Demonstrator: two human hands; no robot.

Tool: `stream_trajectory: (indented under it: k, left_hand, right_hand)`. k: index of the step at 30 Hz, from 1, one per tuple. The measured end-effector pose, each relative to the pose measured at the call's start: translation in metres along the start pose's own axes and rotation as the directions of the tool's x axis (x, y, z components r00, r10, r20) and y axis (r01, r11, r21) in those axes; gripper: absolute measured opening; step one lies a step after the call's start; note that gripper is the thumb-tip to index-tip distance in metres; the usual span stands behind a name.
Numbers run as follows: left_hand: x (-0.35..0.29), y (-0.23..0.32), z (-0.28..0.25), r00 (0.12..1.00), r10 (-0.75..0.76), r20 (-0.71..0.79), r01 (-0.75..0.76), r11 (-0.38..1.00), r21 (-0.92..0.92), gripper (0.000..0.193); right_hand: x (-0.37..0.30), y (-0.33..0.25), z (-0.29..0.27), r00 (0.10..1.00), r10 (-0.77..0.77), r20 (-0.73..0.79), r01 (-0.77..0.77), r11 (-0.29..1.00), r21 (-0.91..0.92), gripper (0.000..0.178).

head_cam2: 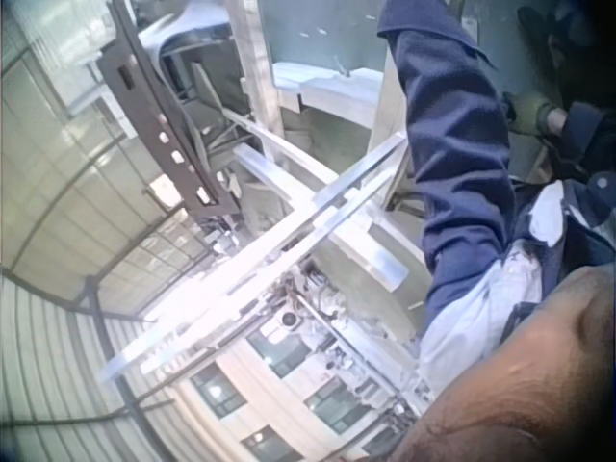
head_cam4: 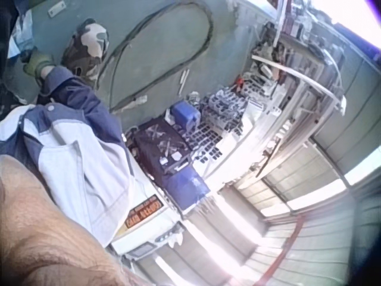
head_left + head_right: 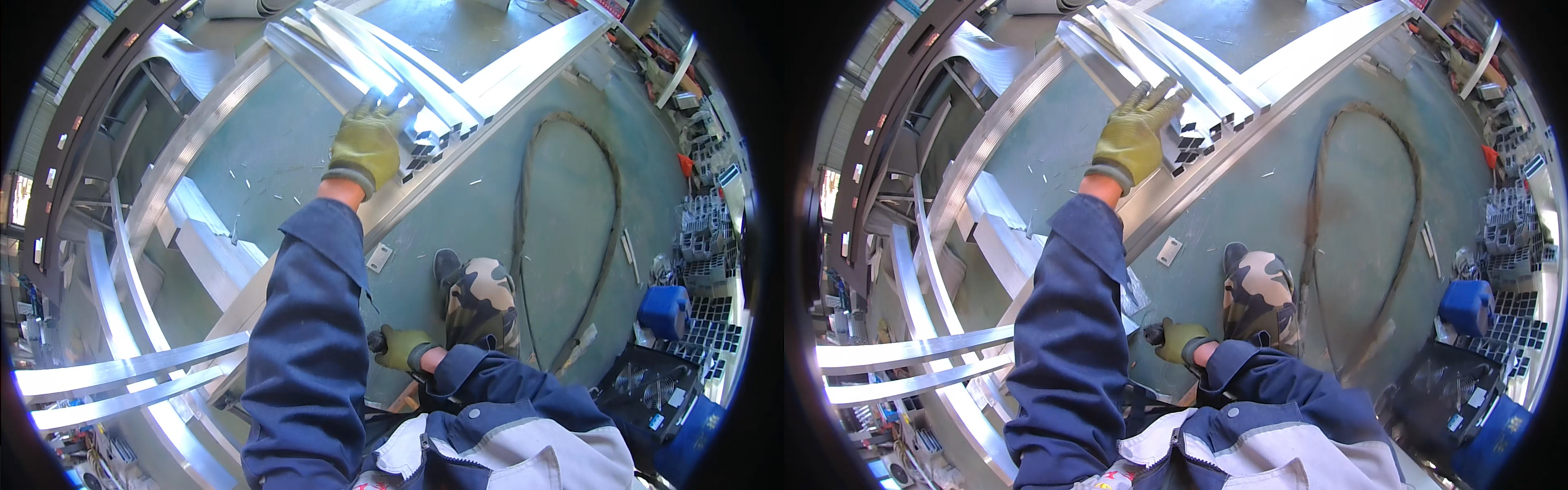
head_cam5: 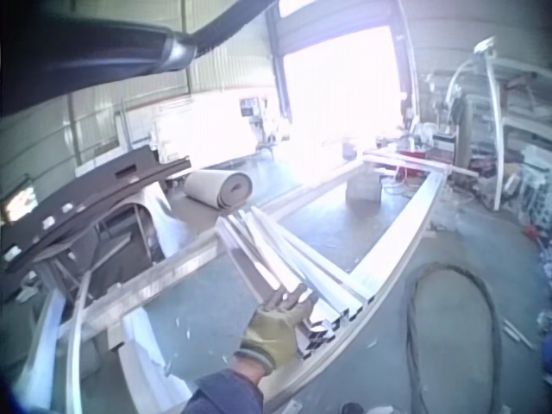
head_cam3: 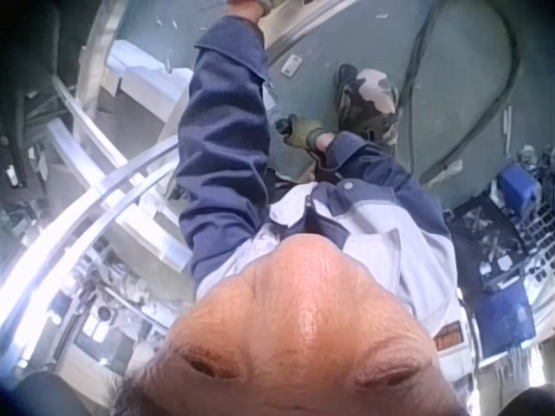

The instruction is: The person assembles a metal frame by positioning aluminum profiles and securing them with a pneumatic rivet gun. They repeatedly align the profiles, insert fasteners, and operate the tool to join the pieces.

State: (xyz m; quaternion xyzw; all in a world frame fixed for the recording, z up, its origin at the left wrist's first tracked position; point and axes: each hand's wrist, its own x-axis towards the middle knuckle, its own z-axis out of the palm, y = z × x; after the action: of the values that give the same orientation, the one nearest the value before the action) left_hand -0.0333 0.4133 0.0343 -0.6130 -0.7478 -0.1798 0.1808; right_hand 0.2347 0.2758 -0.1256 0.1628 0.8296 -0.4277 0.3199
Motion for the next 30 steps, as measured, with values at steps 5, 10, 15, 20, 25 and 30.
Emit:
stream_trajectory:
  k: [5, 10, 15, 20, 25, 30]
  left_hand:
    - [0.015, -0.009, 0.011, 0.991, 0.135, 0.014, -0.134, 0.988, -0.083, 0.041]
    - [0.005, -0.01, -0.032, 0.976, 0.182, -0.123, -0.186, 0.982, -0.018, 0.026]
    - [-0.035, 0.018, -0.073, 0.984, 0.072, -0.163, -0.083, 0.994, -0.064, 0.044]
    - [-0.072, 0.047, -0.096, 0.99, 0.03, -0.137, -0.051, 0.988, -0.147, 0.058]
    - [-0.086, 0.079, -0.104, 0.987, -0.016, -0.159, -0.026, 0.966, -0.259, 0.06]
    - [-0.09, 0.099, -0.11, 0.993, -0.028, -0.11, -0.017, 0.919, -0.394, 0.059]
  right_hand:
    - [-0.017, 0.002, -0.01, 0.998, -0.035, -0.061, 0.033, 0.999, -0.029, 0.069]
    - [-0.041, -0.007, -0.034, 0.992, -0.11, -0.059, 0.104, 0.99, -0.092, 0.063]
    - [-0.081, -0.02, -0.094, 0.836, -0.221, -0.502, 0.248, 0.969, -0.013, 0.05]
    - [-0.107, -0.041, -0.167, 0.393, -0.036, -0.919, 0.757, 0.579, 0.301, 0.058]
    - [-0.135, -0.045, -0.185, 0.272, -0.25, -0.929, 0.594, 0.803, -0.043, 0.049]
    - [-0.131, -0.03, -0.179, 0.055, -0.403, -0.913, 0.545, 0.779, -0.311, 0.028]
